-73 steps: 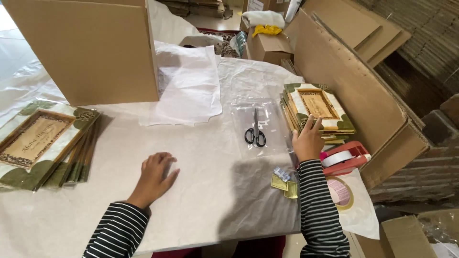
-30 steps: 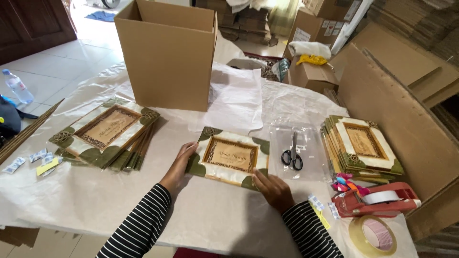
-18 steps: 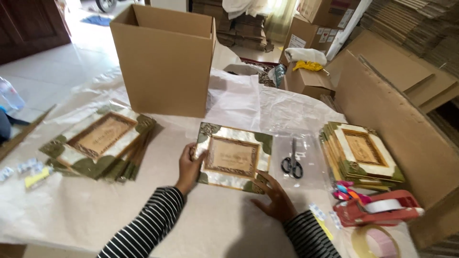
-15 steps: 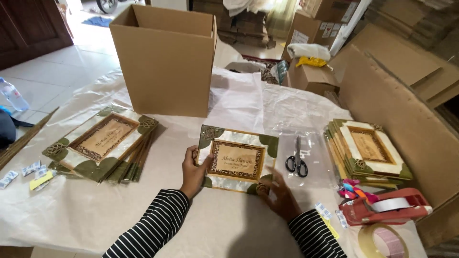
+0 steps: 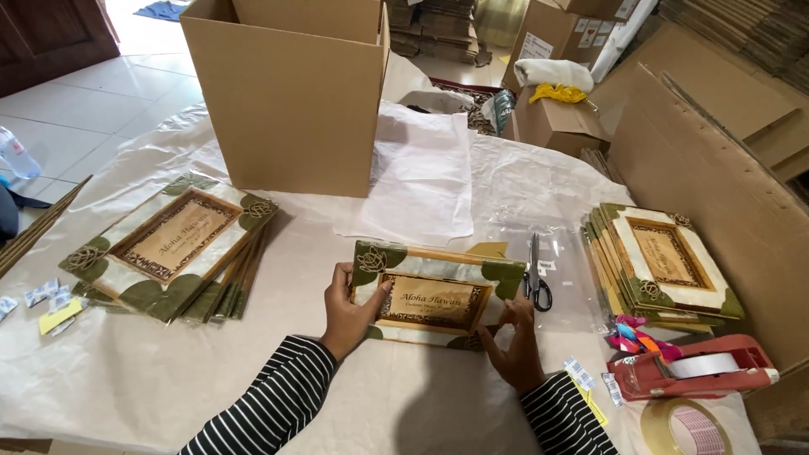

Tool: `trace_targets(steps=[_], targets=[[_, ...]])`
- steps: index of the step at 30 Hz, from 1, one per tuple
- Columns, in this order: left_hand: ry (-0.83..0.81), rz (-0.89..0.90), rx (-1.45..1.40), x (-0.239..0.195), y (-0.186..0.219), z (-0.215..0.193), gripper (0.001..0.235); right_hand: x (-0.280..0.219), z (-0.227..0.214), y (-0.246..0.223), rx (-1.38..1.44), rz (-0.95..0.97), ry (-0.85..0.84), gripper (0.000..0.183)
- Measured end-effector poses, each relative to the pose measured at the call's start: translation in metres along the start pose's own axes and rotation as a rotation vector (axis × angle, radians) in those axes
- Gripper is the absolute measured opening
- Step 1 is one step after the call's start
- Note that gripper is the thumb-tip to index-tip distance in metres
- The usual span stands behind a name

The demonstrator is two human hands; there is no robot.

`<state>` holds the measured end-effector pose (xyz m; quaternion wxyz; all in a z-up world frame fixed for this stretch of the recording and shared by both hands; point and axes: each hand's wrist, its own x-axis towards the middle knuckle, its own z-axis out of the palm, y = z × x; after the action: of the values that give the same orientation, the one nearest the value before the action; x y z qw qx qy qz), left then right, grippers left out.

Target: Applying colorful decorative stickers or tape to the back of picture frames at a manual workstation.

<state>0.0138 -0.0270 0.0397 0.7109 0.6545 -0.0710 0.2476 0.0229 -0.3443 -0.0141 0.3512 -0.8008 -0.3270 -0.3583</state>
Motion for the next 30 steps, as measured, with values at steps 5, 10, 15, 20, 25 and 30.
trace_targets(steps=[5, 10, 15, 20, 25, 30], targets=[[0.023, 0.041, -0.003, 0.002, -0.009, 0.0, 0.034, 0.0, -0.005, 0.008, -0.066, 0.301, -0.025, 0.061], [0.11, 0.02, 0.02, -0.001, -0.025, 0.003, 0.046, 0.008, -0.021, 0.011, -0.101, 0.717, 0.024, 0.06], [0.127, 0.05, 0.036, -0.001, -0.028, 0.001, 0.046, 0.008, -0.037, 0.032, -0.524, 0.56, 0.053, 0.036], [0.115, 0.056, 0.053, -0.002, -0.029, -0.001, 0.047, -0.025, -0.074, 0.076, -1.078, 0.615, -0.032, 0.052], [0.097, 0.077, 0.077, -0.002, -0.033, -0.005, 0.044, -0.037, -0.085, 0.081, -1.255, 0.718, 0.033, 0.052], [0.091, 0.079, 0.065, 0.0, -0.04, -0.007, 0.043, -0.041, -0.072, 0.085, -1.36, 0.931, -0.161, 0.073]])
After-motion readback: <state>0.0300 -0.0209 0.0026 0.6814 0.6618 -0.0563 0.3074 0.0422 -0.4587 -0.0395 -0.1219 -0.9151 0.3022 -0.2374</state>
